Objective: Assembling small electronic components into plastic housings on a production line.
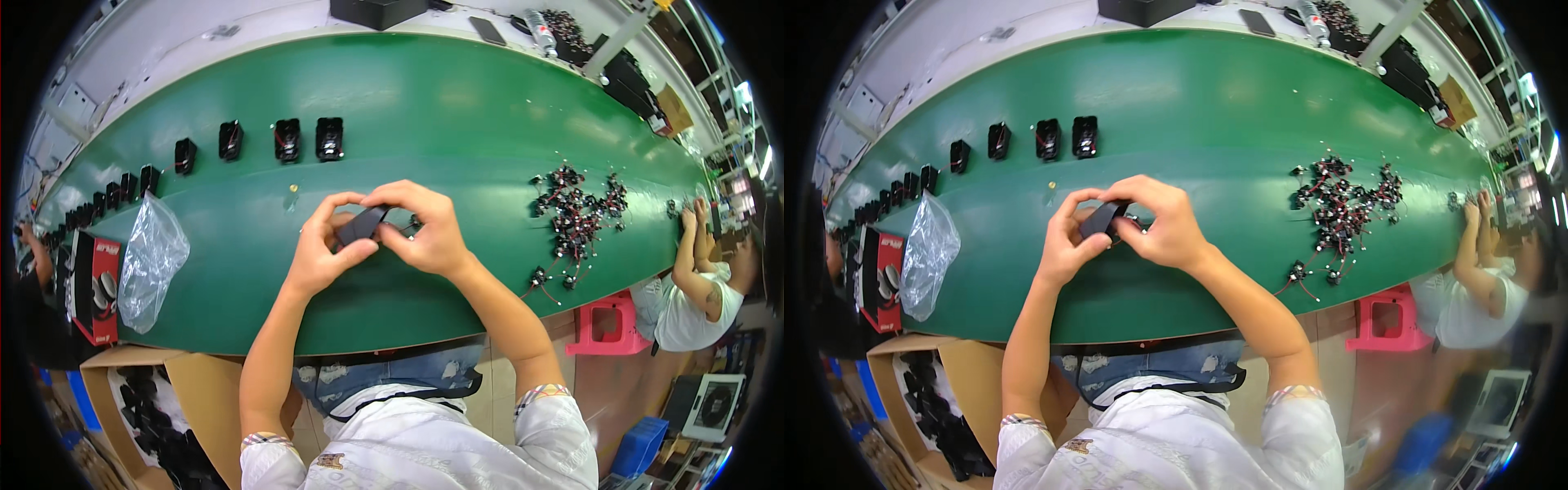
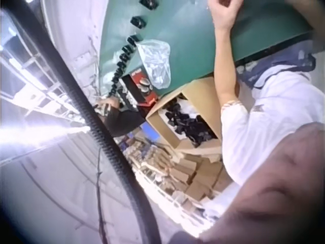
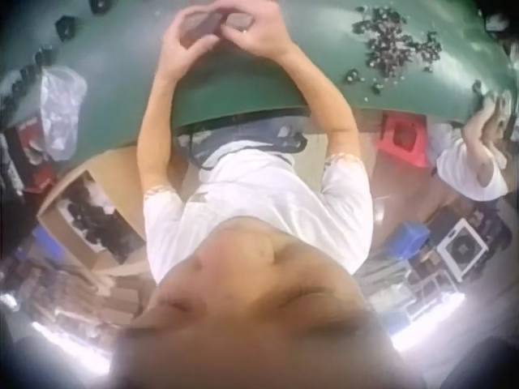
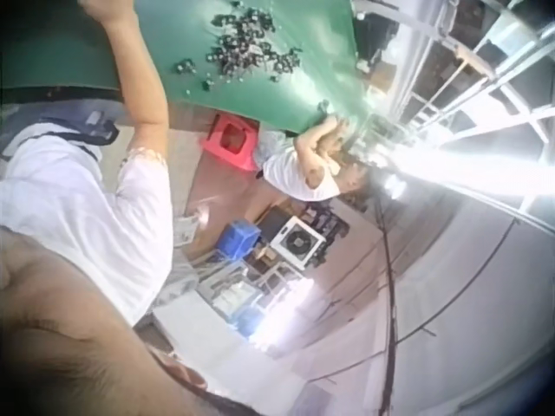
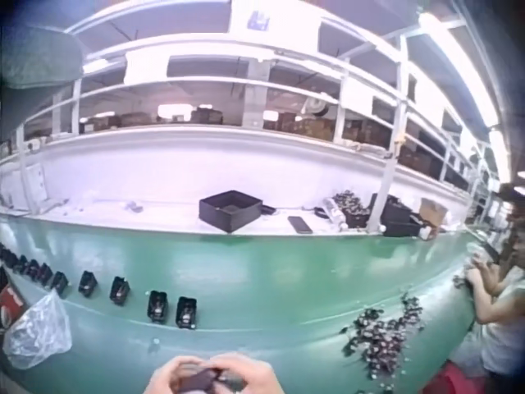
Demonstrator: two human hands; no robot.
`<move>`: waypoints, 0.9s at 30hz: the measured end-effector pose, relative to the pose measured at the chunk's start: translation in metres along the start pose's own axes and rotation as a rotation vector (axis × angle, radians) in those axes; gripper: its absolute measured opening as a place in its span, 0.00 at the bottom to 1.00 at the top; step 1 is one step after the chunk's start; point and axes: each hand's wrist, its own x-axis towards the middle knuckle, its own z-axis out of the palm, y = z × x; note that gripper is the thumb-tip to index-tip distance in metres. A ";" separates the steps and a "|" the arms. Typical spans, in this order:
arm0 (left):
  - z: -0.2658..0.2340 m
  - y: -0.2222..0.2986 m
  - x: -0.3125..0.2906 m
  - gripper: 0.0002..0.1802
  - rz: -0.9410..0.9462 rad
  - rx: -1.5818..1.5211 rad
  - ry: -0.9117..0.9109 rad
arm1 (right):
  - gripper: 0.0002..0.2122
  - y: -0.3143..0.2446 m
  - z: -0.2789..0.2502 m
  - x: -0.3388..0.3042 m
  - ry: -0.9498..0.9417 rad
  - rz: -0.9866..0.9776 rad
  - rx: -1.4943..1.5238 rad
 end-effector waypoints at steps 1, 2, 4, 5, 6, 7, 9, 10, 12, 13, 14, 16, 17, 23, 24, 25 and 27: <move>0.000 0.001 -0.001 0.34 0.007 -0.002 -0.013 | 0.14 -0.003 -0.001 0.002 -0.017 -0.122 -0.135; -0.002 0.004 -0.004 0.33 -0.082 -0.117 0.001 | 0.12 -0.008 0.000 0.002 -0.007 -0.087 -0.087; -0.011 0.012 -0.002 0.35 -0.237 -0.397 0.000 | 0.13 -0.008 -0.002 0.000 -0.004 0.016 -0.019; -0.011 0.012 -0.001 0.35 -0.243 -0.396 0.002 | 0.14 -0.007 0.000 -0.001 -0.016 0.118 0.062; -0.011 0.011 0.000 0.37 -0.151 -0.416 -0.033 | 0.14 -0.007 0.001 -0.003 -0.017 0.123 0.068; -0.009 0.010 -0.002 0.39 -0.060 -0.434 -0.066 | 0.16 -0.008 0.002 -0.004 -0.002 0.124 0.069; -0.006 0.011 -0.002 0.40 -0.045 -0.295 -0.026 | 0.20 -0.006 0.001 -0.002 0.031 0.119 0.062; -0.007 0.014 -0.001 0.39 -0.076 -0.325 -0.015 | 0.22 -0.004 0.000 -0.001 0.037 0.065 0.015; -0.005 0.017 0.000 0.37 -0.106 -0.353 0.003 | 0.23 -0.001 0.000 -0.003 0.012 0.058 0.026; -0.004 0.017 -0.001 0.37 -0.111 -0.355 0.010 | 0.23 0.000 0.000 -0.004 -0.008 0.046 0.032; -0.004 0.017 -0.001 0.36 -0.146 -0.378 0.046 | 0.23 0.000 0.001 -0.002 -0.014 0.048 0.038; -0.009 0.012 -0.001 0.35 -0.182 -0.402 0.091 | 0.24 -0.001 0.002 0.002 -0.033 -0.145 0.006; -0.013 0.007 -0.001 0.34 -0.235 -0.417 0.125 | 0.24 0.000 0.002 0.002 -0.040 -0.141 0.011; -0.015 0.000 -0.001 0.27 -0.301 -0.341 0.228 | 0.19 0.001 0.004 -0.002 -0.193 -0.293 -0.157; -0.017 -0.003 -0.001 0.26 -0.287 -0.268 0.185 | 0.19 -0.001 0.004 -0.003 -0.222 -0.283 -0.203; -0.018 -0.005 -0.001 0.26 -0.274 -0.195 0.141 | 0.18 -0.003 0.004 -0.003 -0.251 -0.275 -0.249; -0.016 0.002 0.001 0.26 -0.291 -0.175 0.138 | 0.19 -0.009 0.002 -0.003 -0.278 -0.294 -0.298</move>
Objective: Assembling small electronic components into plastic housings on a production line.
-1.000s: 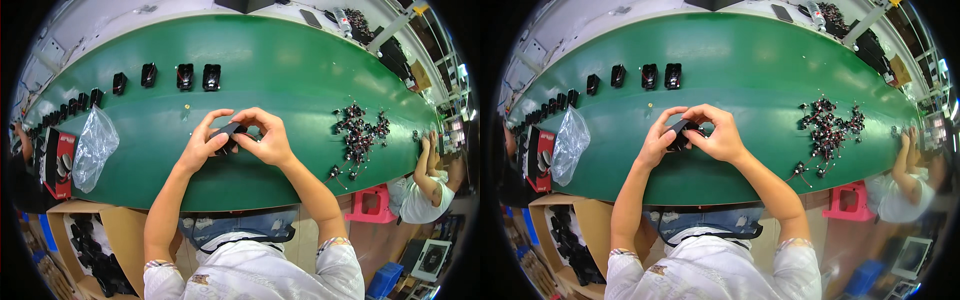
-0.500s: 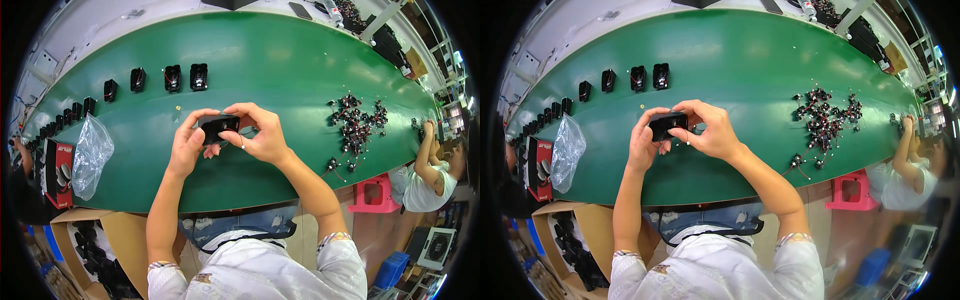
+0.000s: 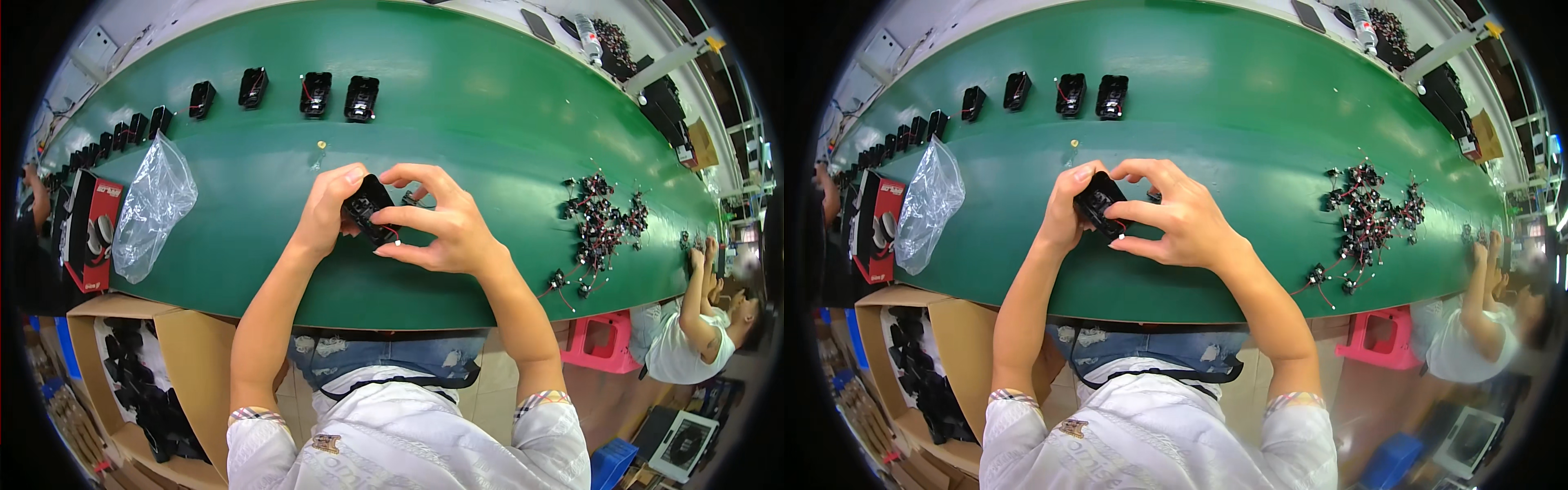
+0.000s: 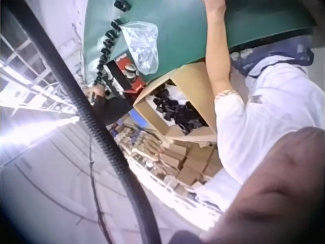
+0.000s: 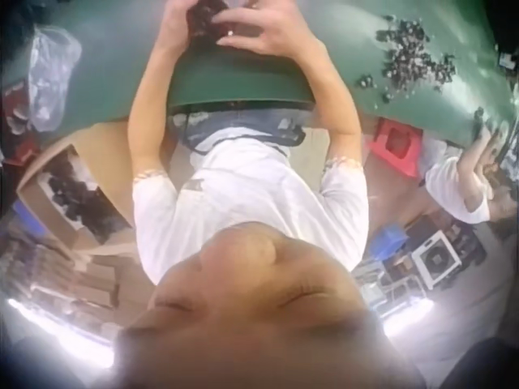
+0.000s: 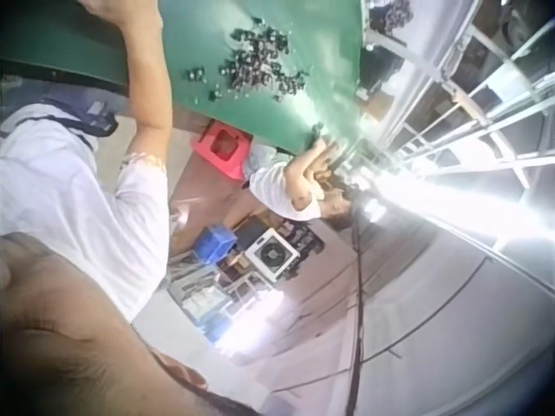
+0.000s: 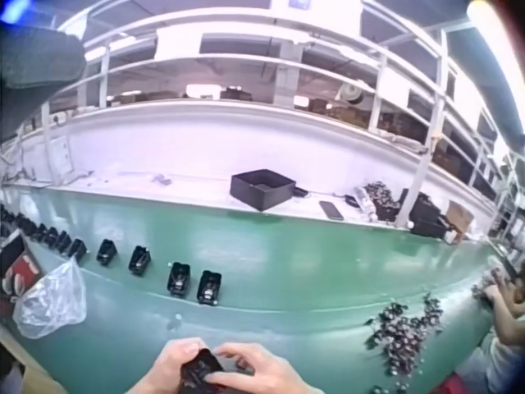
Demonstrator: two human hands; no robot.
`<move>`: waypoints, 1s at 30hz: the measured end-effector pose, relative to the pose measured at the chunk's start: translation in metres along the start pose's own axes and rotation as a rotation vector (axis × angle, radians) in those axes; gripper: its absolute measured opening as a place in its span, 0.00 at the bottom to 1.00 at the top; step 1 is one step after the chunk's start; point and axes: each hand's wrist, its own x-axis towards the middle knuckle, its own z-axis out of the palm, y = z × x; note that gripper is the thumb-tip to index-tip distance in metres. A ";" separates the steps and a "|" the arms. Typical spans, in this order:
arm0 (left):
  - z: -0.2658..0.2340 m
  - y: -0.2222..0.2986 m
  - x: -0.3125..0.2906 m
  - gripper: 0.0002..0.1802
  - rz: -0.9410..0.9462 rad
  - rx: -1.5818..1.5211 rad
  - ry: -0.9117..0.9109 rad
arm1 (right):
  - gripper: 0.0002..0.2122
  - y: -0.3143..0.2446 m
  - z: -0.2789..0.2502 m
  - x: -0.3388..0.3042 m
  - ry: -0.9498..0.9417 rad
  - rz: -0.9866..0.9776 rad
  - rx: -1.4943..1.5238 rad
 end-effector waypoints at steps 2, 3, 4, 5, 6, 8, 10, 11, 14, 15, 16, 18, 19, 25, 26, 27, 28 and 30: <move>0.002 0.006 -0.001 0.27 -0.036 -0.018 -0.041 | 0.18 -0.003 0.000 0.000 -0.022 0.001 -0.098; 0.001 0.004 -0.001 0.27 -0.038 -0.018 -0.037 | 0.18 -0.003 0.001 0.000 -0.024 0.000 -0.095; -0.001 0.000 0.001 0.28 -0.070 -0.061 -0.047 | 0.17 -0.001 0.003 -0.001 -0.003 0.053 0.000; 0.001 -0.001 0.000 0.29 -0.106 -0.106 -0.059 | 0.17 0.000 0.004 -0.002 0.016 0.110 0.093; 0.003 -0.001 -0.001 0.29 -0.110 -0.110 -0.058 | 0.16 0.000 0.004 -0.001 0.047 0.148 0.174; 0.008 0.003 -0.003 0.31 -0.053 -0.356 -0.088 | 0.15 0.009 0.004 -0.003 0.110 0.249 0.299; -0.002 -0.005 0.001 0.31 -0.026 -0.400 -0.239 | 0.15 0.013 -0.002 -0.002 0.113 0.261 0.287; 0.003 0.002 0.000 0.29 -0.050 -0.302 -0.228 | 0.14 0.016 -0.002 -0.004 0.099 0.217 0.307; 0.002 0.000 0.001 0.25 -0.081 -0.279 -0.234 | 0.14 0.019 0.000 -0.006 0.076 0.231 0.415; 0.000 0.001 0.001 0.24 -0.069 -0.257 -0.257 | 0.14 0.019 0.001 -0.006 0.069 0.286 0.499; -0.002 0.003 0.000 0.24 -0.056 -0.235 -0.281 | 0.14 0.021 0.003 -0.005 0.065 0.287 0.504; 0.004 0.007 0.000 0.23 -0.046 -0.237 -0.282 | 0.14 0.027 0.005 -0.008 0.052 0.274 0.717; 0.006 0.007 -0.001 0.24 -0.060 -0.226 -0.272 | 0.15 0.028 0.005 -0.010 0.032 0.278 0.749; 0.004 0.007 -0.001 0.26 -0.107 -0.206 -0.225 | 0.16 0.025 0.010 -0.009 0.018 0.394 0.847; 0.003 0.007 -0.001 0.26 -0.116 -0.203 -0.218 | 0.16 0.023 0.010 -0.008 0.012 0.398 0.850; 0.003 0.007 -0.001 0.26 -0.118 -0.208 -0.213 | 0.15 0.021 0.011 -0.007 0.016 0.425 0.854; 0.002 0.008 -0.001 0.27 -0.109 -0.195 -0.202 | 0.15 0.020 0.012 -0.007 0.021 0.452 0.859; 0.000 0.005 0.001 0.27 -0.097 -0.185 -0.184 | 0.14 0.018 0.012 -0.005 0.014 0.449 0.854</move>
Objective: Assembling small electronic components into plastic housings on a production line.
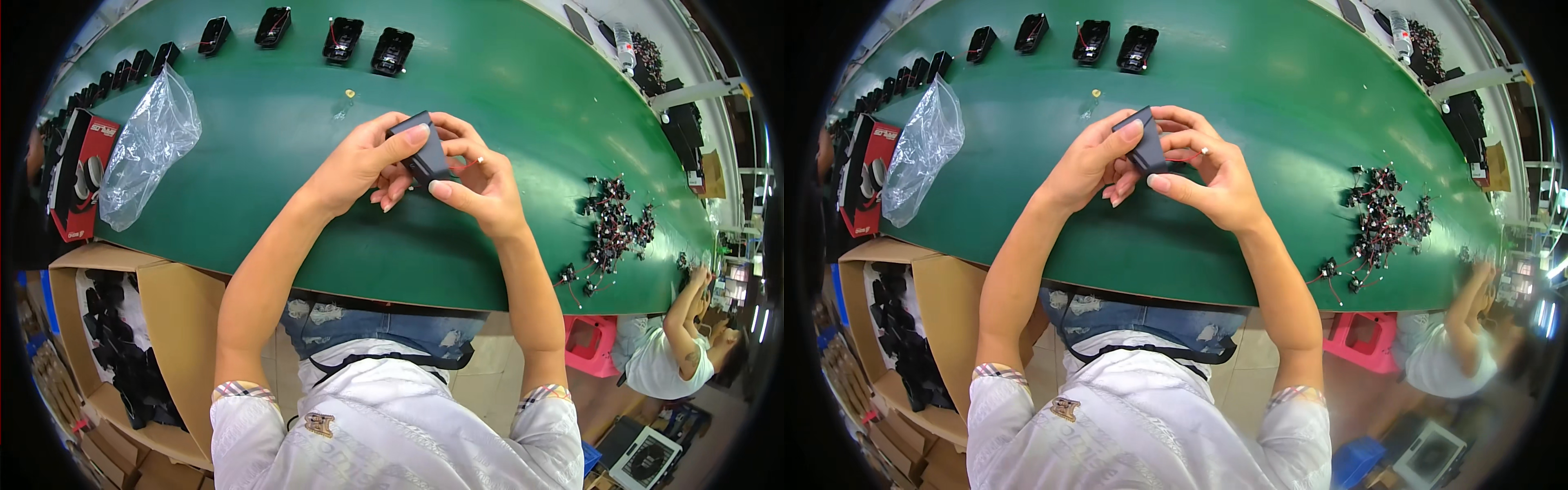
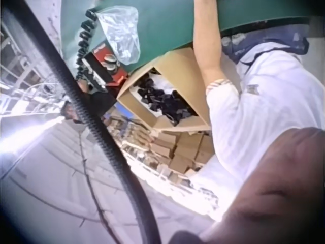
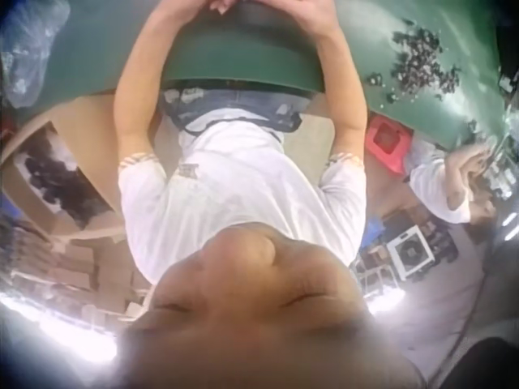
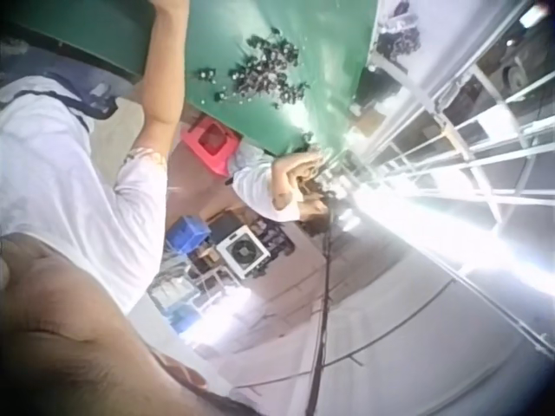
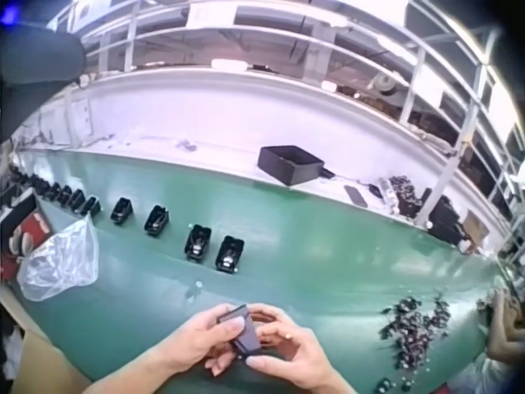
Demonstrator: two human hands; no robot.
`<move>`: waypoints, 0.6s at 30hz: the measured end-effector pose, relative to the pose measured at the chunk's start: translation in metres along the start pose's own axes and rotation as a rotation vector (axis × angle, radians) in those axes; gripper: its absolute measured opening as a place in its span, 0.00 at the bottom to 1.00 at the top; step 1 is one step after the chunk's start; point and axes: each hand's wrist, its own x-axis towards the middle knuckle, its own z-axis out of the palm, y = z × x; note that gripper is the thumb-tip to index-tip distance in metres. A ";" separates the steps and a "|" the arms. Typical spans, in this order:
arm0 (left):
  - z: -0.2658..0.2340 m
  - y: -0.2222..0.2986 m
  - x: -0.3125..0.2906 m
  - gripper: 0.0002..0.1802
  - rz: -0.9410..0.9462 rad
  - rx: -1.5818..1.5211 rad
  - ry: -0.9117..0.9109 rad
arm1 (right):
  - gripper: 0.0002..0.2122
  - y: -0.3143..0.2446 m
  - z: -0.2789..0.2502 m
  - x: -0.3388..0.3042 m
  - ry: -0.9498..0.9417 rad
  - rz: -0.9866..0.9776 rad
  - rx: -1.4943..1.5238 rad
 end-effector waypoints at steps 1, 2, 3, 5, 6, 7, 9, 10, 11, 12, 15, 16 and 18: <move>-0.003 -0.004 0.000 0.28 0.002 -0.035 -0.016 | 0.13 0.000 0.001 0.000 0.000 -0.005 -0.007; -0.003 -0.006 0.001 0.29 0.003 -0.070 -0.036 | 0.13 0.001 0.001 0.000 -0.004 -0.001 -0.008; -0.002 -0.007 0.000 0.29 0.005 -0.074 -0.033 | 0.12 0.003 0.001 -0.001 0.005 -0.013 -0.021; 0.001 -0.005 0.000 0.29 0.027 -0.121 -0.027 | 0.11 0.003 0.003 -0.001 0.010 -0.024 -0.036; 0.001 -0.007 0.000 0.29 0.030 -0.123 -0.024 | 0.11 0.002 0.004 -0.001 0.028 -0.014 -0.028; 0.001 -0.010 0.000 0.29 0.023 -0.165 -0.026 | 0.10 0.000 0.006 -0.001 0.046 -0.004 -0.022; 0.003 -0.011 0.000 0.29 0.020 -0.210 -0.037 | 0.10 0.004 0.006 0.000 0.040 -0.010 0.056; 0.003 -0.010 -0.002 0.28 0.007 -0.196 -0.047 | 0.10 0.007 0.005 -0.001 0.034 -0.016 0.140; 0.003 -0.008 -0.003 0.28 -0.005 -0.179 -0.057 | 0.10 0.008 0.003 0.000 0.034 -0.019 0.133; 0.004 -0.006 -0.003 0.28 0.000 -0.179 -0.062 | 0.11 0.009 0.001 0.000 0.014 -0.008 0.133; 0.003 0.002 -0.003 0.28 0.035 -0.032 -0.025 | 0.11 0.009 -0.002 0.003 0.018 0.006 0.125; 0.004 0.001 -0.001 0.27 0.053 0.006 0.032 | 0.11 0.007 -0.001 0.006 0.050 0.019 0.120; -0.002 0.001 -0.002 0.27 0.088 0.051 0.099 | 0.11 -0.006 0.007 0.018 0.108 0.048 0.112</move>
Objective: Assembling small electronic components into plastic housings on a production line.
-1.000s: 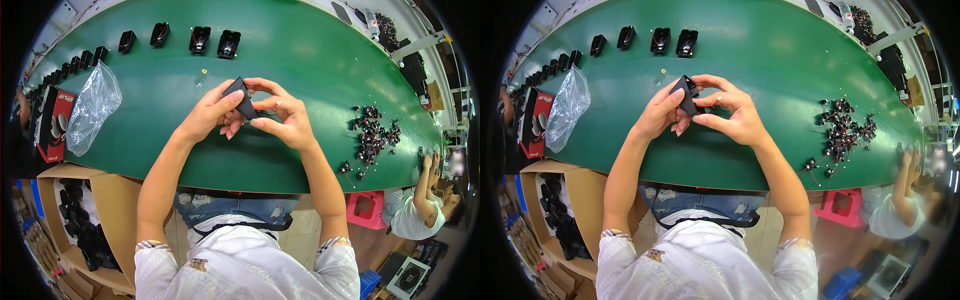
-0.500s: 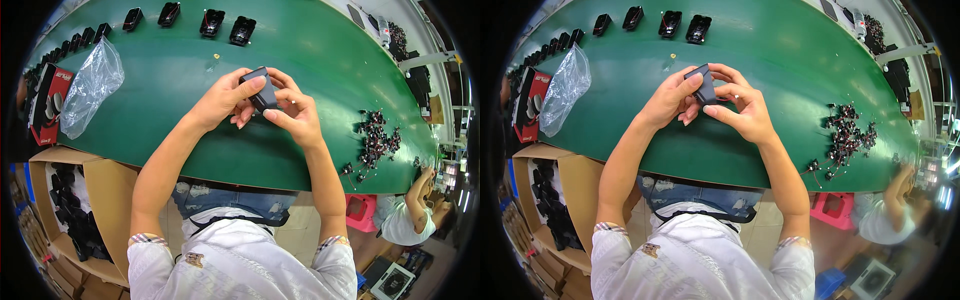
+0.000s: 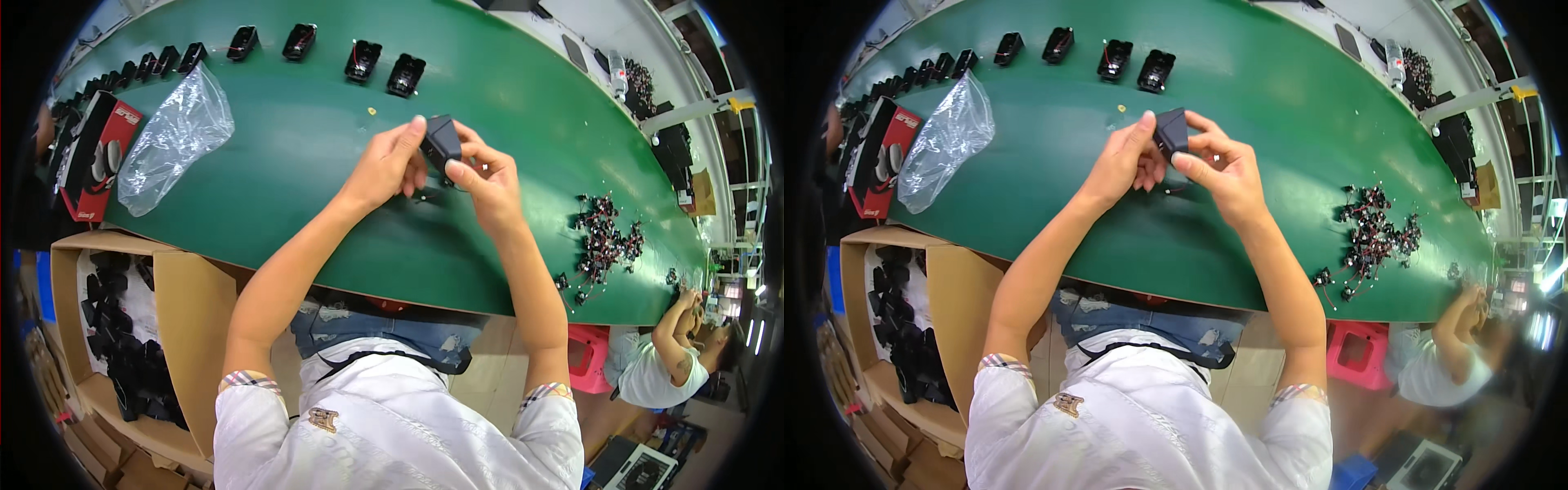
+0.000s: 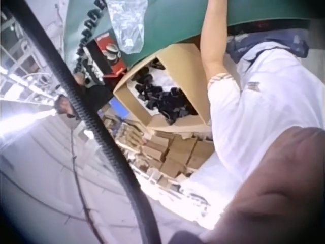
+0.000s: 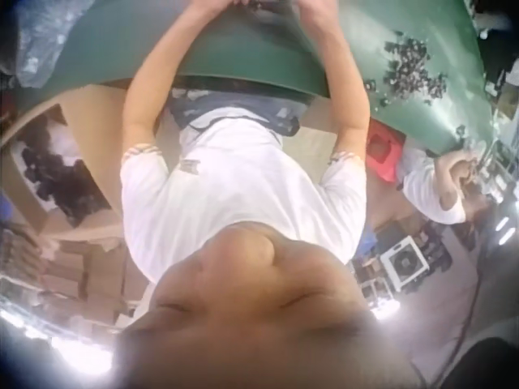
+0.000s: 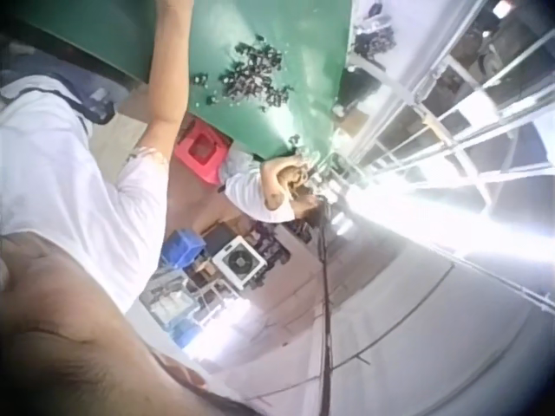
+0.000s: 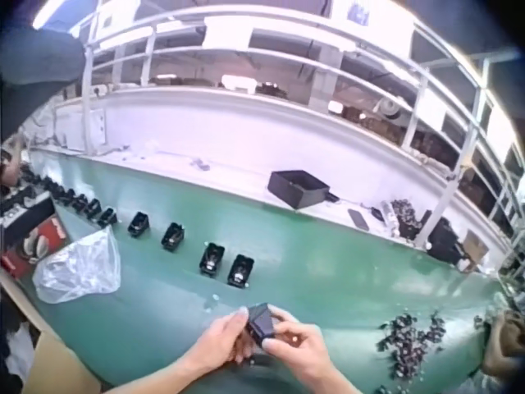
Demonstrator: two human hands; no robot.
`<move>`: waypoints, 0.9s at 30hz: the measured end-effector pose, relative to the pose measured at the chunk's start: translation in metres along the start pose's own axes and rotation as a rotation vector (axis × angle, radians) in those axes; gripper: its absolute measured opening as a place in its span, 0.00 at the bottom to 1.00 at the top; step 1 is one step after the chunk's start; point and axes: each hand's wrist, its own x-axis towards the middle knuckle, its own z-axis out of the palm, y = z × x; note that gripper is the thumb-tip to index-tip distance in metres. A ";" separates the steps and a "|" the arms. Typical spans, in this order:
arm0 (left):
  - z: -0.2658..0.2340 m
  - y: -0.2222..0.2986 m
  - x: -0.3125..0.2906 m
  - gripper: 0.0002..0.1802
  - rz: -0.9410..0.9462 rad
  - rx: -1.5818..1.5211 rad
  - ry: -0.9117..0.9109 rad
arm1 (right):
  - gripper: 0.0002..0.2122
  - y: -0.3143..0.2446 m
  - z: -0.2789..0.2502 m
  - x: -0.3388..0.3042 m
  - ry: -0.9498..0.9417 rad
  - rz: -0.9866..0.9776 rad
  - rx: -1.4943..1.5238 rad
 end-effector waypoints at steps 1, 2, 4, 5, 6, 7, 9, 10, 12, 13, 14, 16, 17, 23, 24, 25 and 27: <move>-0.005 0.002 -0.001 0.25 0.087 0.030 0.147 | 0.10 -0.008 0.003 0.012 0.048 -0.031 -0.114; -0.009 0.004 -0.001 0.22 0.168 0.053 0.292 | 0.10 -0.014 0.004 0.022 0.102 -0.056 -0.228; -0.021 0.018 -0.009 0.16 0.182 0.130 0.297 | 0.11 -0.019 -0.012 0.051 0.157 -0.048 -0.300; -0.025 0.029 -0.016 0.15 0.165 0.273 0.287 | 0.11 -0.014 -0.023 0.066 0.167 -0.039 -0.497; -0.030 0.042 -0.024 0.14 0.150 0.418 0.274 | 0.12 -0.012 -0.032 0.077 0.180 -0.033 -0.695; -0.037 0.053 -0.033 0.14 0.209 0.580 0.274 | 0.12 -0.006 -0.040 0.085 0.179 -0.045 -0.699; -0.054 0.081 -0.063 0.13 0.229 0.863 0.303 | 0.12 0.006 -0.056 0.096 0.127 -0.273 -1.453; -0.065 0.097 -0.086 0.13 0.183 0.982 0.335 | 0.12 0.012 -0.058 0.098 0.136 -0.280 -1.451; -0.089 0.118 -0.134 0.12 0.206 0.975 0.411 | 0.13 0.019 -0.061 0.100 0.088 -0.239 -1.633; -0.101 0.131 -0.165 0.12 0.106 0.986 0.471 | 0.13 0.021 -0.061 0.099 0.088 -0.245 -1.653; -0.120 0.130 -0.197 0.13 0.156 0.901 0.575 | 0.13 0.022 -0.059 0.100 0.089 -0.245 -1.639; -0.150 0.135 -0.253 0.13 0.133 0.856 0.650 | 0.14 0.017 -0.069 0.099 0.048 -0.264 -1.682; -0.163 0.127 -0.276 0.14 0.191 0.795 0.677 | 0.14 0.016 -0.076 0.097 0.066 -0.246 -1.694; -0.250 0.055 -0.453 0.16 -0.119 1.312 1.113 | 0.16 -0.022 -0.057 0.072 0.066 -0.486 -1.408; -0.258 0.042 -0.459 0.18 -0.282 1.471 1.092 | 0.16 -0.034 -0.059 0.060 0.065 -0.485 -1.416; -0.272 0.030 -0.469 0.22 -0.365 1.607 0.963 | 0.16 -0.043 -0.060 0.049 0.031 -0.392 -1.332; -0.298 0.002 -0.468 0.31 -0.682 1.671 0.779 | 0.16 -0.052 -0.066 0.018 -0.032 -0.190 -1.281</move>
